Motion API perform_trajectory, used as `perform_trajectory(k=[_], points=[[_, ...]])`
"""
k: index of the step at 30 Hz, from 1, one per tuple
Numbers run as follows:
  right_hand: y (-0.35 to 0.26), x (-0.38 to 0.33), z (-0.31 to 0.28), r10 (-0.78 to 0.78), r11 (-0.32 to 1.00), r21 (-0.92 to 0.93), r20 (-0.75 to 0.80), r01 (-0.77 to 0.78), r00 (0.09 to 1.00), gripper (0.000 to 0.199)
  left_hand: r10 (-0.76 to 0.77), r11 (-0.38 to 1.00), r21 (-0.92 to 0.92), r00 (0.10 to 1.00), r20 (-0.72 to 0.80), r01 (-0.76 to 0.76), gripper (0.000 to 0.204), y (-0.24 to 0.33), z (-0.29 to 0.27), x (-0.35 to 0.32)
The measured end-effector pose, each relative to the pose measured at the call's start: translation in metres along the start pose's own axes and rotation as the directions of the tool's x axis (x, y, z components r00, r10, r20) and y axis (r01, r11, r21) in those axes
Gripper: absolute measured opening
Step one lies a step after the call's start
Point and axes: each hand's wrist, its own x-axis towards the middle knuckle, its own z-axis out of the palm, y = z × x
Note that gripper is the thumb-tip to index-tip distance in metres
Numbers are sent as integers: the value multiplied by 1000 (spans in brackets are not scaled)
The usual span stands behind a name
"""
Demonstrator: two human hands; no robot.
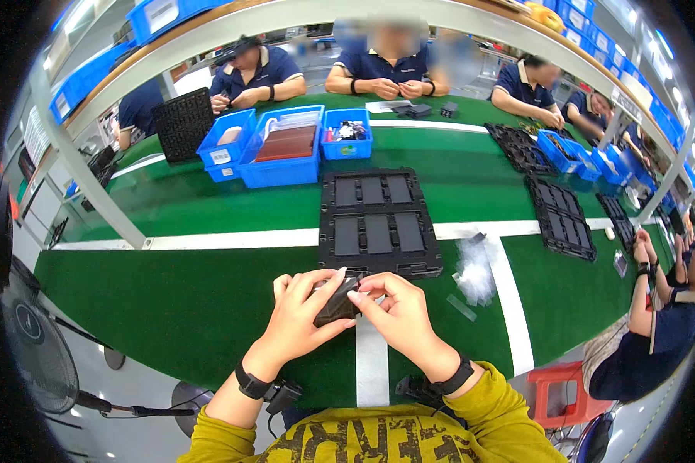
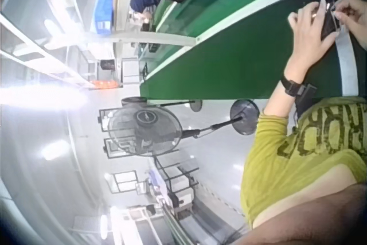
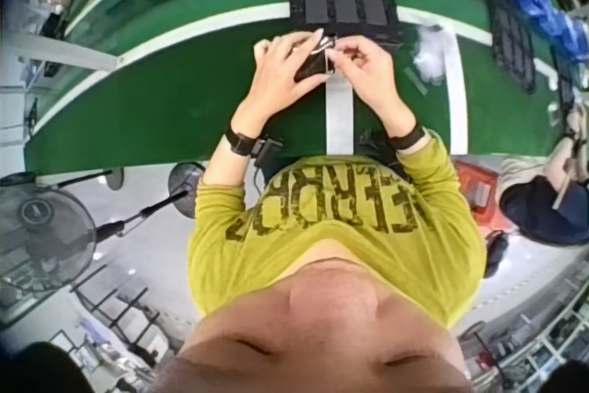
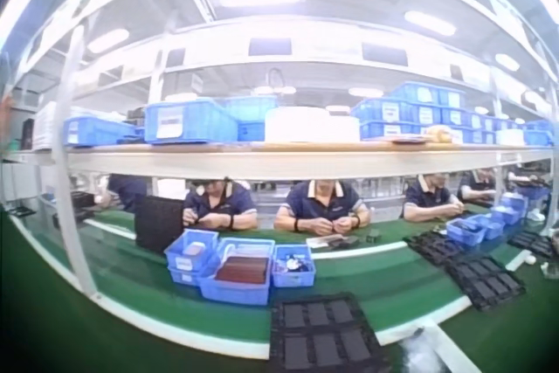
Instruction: Manually assembling and inspecting small electronic components on a production line.
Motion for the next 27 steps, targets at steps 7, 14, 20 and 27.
perform_trajectory(k=[7, 14, 20, 27], points=[[1, -12, -15, 164, 923, 365, -79, -125, 983, 16, 69, 997, 20, 997, 35, -69, 67, 21, 11, 6], [3, -27, -38, 318, 836, 499, -101, -228, 943, 9, 12, 997, 76, 999, 42, -15, 70, 30, 17, 2], [32, 3, -145, 380, 925, 92, -282, -369, 881, 12, -88, 996, 33, 988, 123, 85, 65, 19, 23, -8], [88, 15, -189, 52, 683, -700, -234, -206, 971, 17, -104, 987, -83, 943, 316, 137, 53, -4, 40, -19]])
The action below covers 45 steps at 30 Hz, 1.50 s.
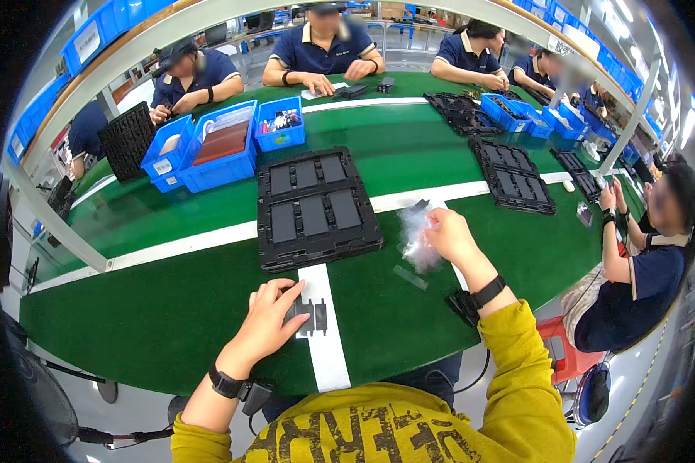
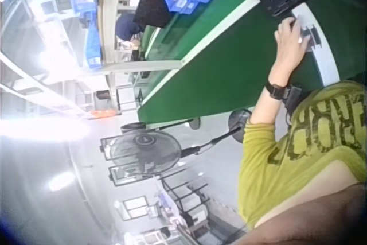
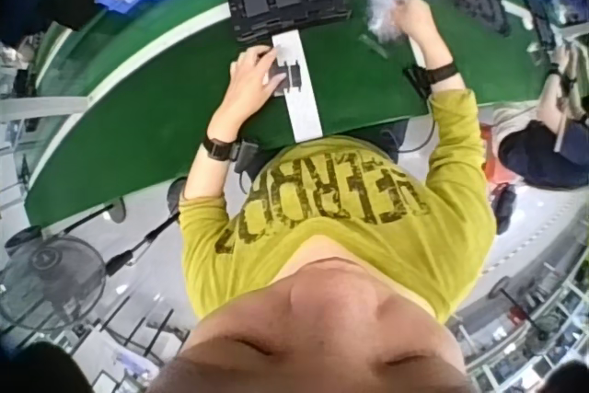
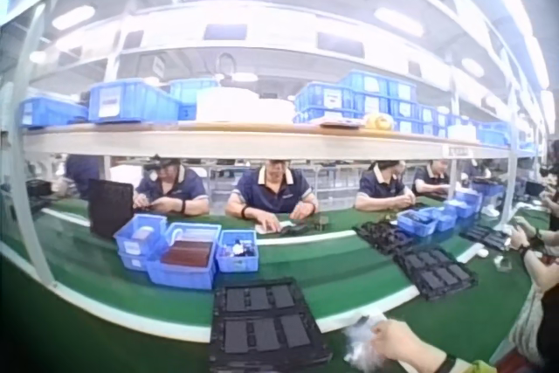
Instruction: Manually assembling and inspecting small electronic components on a production line.
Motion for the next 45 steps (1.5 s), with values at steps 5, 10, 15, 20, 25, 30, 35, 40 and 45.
perform_trajectory(k=[5, 10, 15, 20, 25, 30, 35, 40, 45], points=[[-49, -15, -19, -222, 970, -64, 172, 236, 960, 30, 15, 995, 98, 999, -37, -12, 54, -5, -4, -9], [-77, -17, -14, -329, 860, -127, 602, 494, 728, 19, -8, 994, 111, 1000, -28, 11, 58, -7, -5, -9], [-68, 7, -15, -301, 881, -61, 694, 470, 654, 12, -61, 981, 180, 994, -93, 77, 66, -6, -7, -8], [-32, 40, -22, -181, 963, -127, 349, 238, 919, 10, -146, 972, 165, 981, -130, 167, 72, -8, -6, -12], [-19, 50, -17, -206, 936, -215, 306, 279, 929, 14, -182, 968, 142, 970, -163, 206, 77, -8, -4, -16], [-80, 100, -12, -331, 914, -165, 226, 371, 916, 17, -215, 962, 136, 966, -146, 235, 79, -7, 0, -19], [-113, 158, 48, -463, 823, -151, 376, 547, 802, 25, -224, 962, 122, 962, -157, 244, 80, -8, 0, -22], [-104, 178, 67, -452, 697, -293, 528, 654, 719, 46, -226, 960, 123, 955, -191, 252, 77, -9, 1, -18], [-102, 169, 67, -622, 454, -442, 464, 773, 631, 48, -249, 955, 115, 951, -185, 272, 73, -5, -11, -21]])
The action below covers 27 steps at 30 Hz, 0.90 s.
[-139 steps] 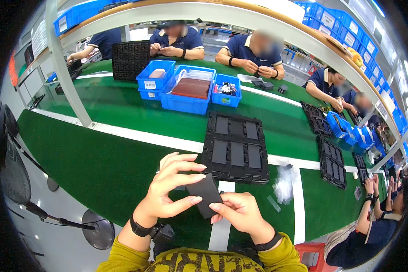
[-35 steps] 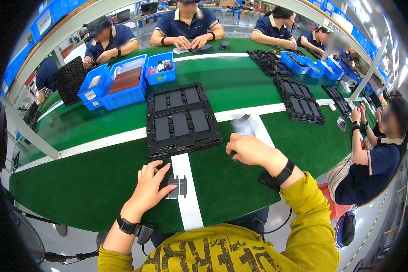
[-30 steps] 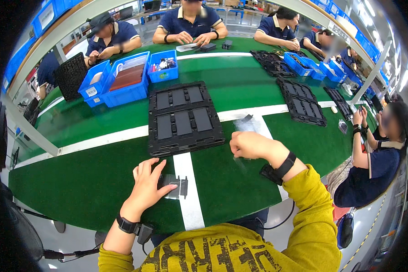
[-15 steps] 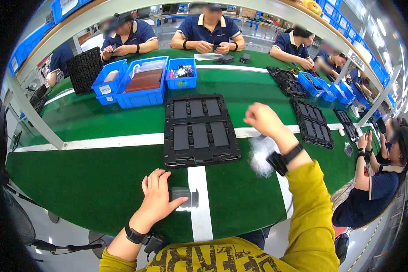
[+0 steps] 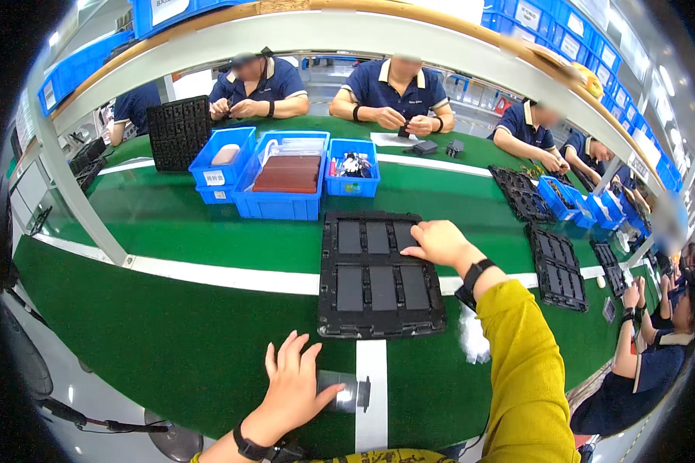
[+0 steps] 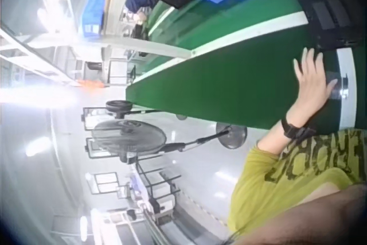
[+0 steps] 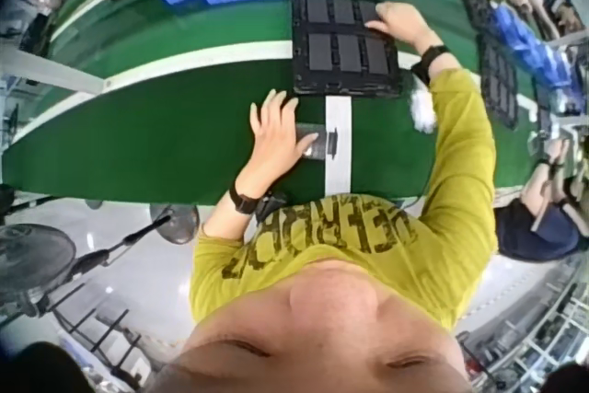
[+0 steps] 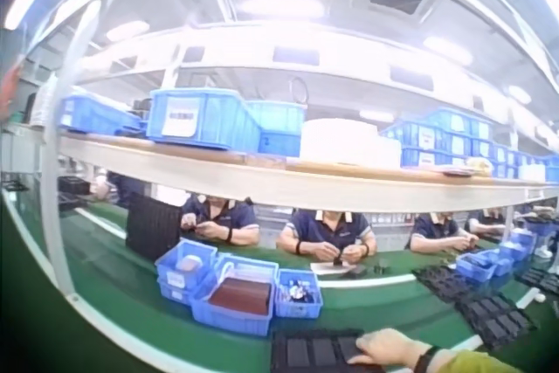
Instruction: Manually assembling and inspecting small electronic components on a production line.
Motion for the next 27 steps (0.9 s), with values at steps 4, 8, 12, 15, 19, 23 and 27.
perform_trajectory(k=[4, 8, 12, 15, 19, 23, 27], points=[[4, -4, 5, 95, 991, 103, -104, -84, 990, 40, -77, 996, -33, 997, -1, 77, 71, -5, -13, 6], [-8, -2, 0, 550, -70, 902, 391, -426, 738, 24, -173, 984, -59, 981, -91, 168, 63, -17, -24, 9], [-9, -22, 1, 456, -639, 738, 590, -216, 667, 27, -214, 972, -138, 960, -180, 191, 51, -26, -25, 15], [-36, -43, -28, 530, -606, 782, 535, -147, 659, 28, -240, 960, -202, 944, -226, 195, 39, -30, -24, 23], [-90, -70, -74, 622, -414, 896, 408, -162, 668, 38, -318, 871, -457, 916, -243, 181, 19, -28, -23, 23], [-136, -97, -81, 549, -417, 909, 258, -7, 795, 28, -225, 736, -673, 964, -142, 73, 11, -9, -34, 39], [-168, -101, -93, 489, -492, 870, 244, 33, 838, 22, -57, 649, -760, 995, -83, -26, 12, 17, -42, 54]])
